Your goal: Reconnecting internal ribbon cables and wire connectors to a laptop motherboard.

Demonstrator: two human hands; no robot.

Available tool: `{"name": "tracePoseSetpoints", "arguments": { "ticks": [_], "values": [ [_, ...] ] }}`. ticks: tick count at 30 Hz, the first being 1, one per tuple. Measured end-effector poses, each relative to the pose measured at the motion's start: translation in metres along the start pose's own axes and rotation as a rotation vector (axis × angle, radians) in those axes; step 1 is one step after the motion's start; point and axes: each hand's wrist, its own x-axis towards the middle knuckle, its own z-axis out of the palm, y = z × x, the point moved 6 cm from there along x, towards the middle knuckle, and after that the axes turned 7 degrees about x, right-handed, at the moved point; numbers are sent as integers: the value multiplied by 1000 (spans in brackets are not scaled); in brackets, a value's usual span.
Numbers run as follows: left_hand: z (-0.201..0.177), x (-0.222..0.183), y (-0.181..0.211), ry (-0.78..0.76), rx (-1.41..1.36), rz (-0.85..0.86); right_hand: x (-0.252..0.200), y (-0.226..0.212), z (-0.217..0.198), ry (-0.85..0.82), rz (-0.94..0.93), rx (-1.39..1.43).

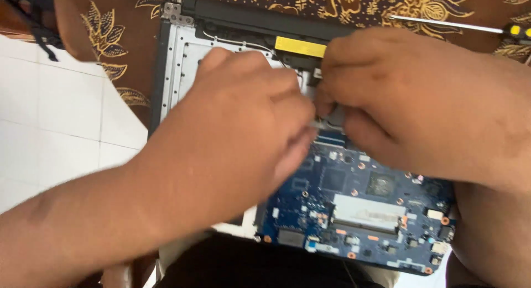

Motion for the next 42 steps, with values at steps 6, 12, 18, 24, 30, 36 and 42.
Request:
{"name": "tracePoseSetpoints", "arguments": {
  "ticks": [6,12,18,24,30,36,42],
  "values": [
    [4,5,13,16,2,-157,-6,1,-2,-34,74,-46],
    [4,6,21,-7,-19,-265,-9,3,-1,-64,103,-74],
    [8,7,26,21,48,-304,-10,3,-2,-100,135,-75],
    [9,4,32,-8,78,-352,-10,3,-3,-104,124,-79],
    [12,5,33,-2,32,-400,-11,6,-5,-160,225,-56],
    [14,7,37,-14,80,-383,-12,6,-4,-134,66,-137],
    [14,9,39,1,105,-347,-11,11,-6,-82,122,-14]
  ]
}}
